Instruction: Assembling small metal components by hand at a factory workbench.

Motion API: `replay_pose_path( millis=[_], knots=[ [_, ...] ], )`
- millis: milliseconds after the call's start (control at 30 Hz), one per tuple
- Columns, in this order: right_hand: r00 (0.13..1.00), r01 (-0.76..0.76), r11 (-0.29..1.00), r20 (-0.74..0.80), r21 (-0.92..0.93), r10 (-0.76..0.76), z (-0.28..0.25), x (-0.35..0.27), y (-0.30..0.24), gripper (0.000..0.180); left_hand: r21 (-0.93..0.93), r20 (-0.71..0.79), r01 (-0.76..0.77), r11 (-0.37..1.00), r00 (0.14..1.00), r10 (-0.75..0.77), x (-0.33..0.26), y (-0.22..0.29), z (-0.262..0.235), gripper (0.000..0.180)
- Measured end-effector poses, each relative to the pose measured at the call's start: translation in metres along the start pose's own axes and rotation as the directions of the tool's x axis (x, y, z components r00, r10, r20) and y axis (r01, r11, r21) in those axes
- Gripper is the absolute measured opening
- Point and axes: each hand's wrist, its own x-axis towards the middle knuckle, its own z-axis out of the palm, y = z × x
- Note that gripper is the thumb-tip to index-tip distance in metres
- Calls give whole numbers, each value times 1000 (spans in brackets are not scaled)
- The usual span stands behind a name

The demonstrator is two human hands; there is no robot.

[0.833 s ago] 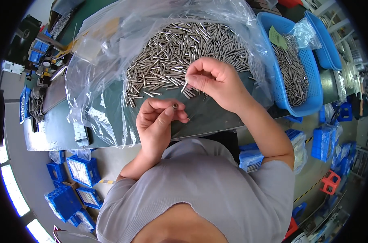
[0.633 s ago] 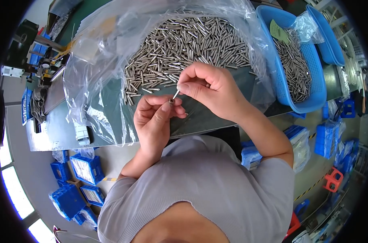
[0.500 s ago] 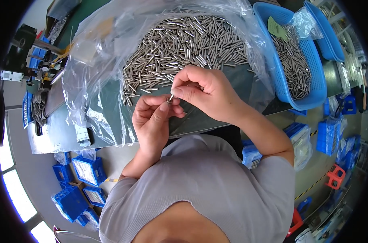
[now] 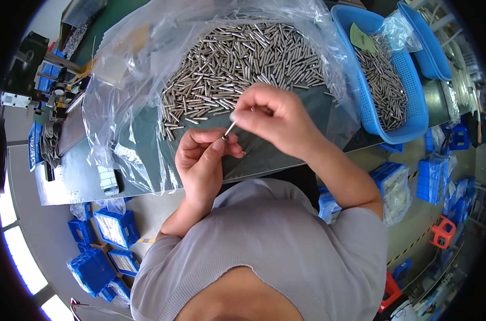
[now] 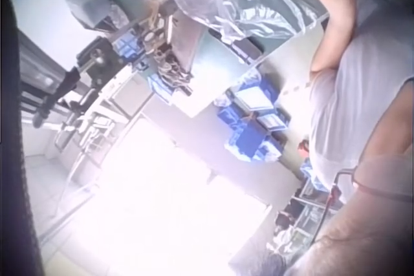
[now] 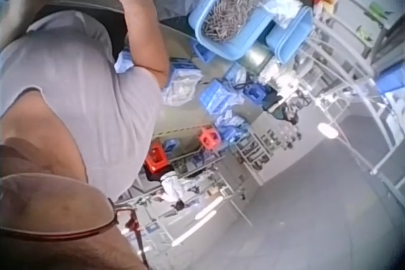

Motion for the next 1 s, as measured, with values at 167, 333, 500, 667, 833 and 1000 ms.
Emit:
replay_pose_path(
  millis=[167, 333, 500, 667, 833, 1000],
  knots=[
    [919, -142, 654, -147, 743, 367, -12, 8, -16, 14, -91, 75, -55, 994, 995, 62, -1, -1, -4, 9],
    [992, -125, 941, -8, -313, 129, -8, -2, -4, 13, -99, 69, -59, 993, 995, 66, -1, -1, -4, 10],
    [991, 127, 669, 62, -732, -120, 7, -7, 2, 21, -96, 66, -55, 994, 996, 62, -1, 0, -3, 9],
    [969, 239, 395, 188, -887, -163, 9, -8, 2, 15, -92, 54, -47, 995, 997, 52, -1, 1, -3, 8],
    [943, 314, 409, 229, -857, -243, 6, -9, 7, 14, -99, 41, -56, 993, 997, 61, -1, 1, -1, 8],
    [976, 214, 871, 119, -443, -180, -9, -7, -14, 6, -28, 28, 2, 1000, 1000, -1, 1, 2, 2, 7]
  ],
)
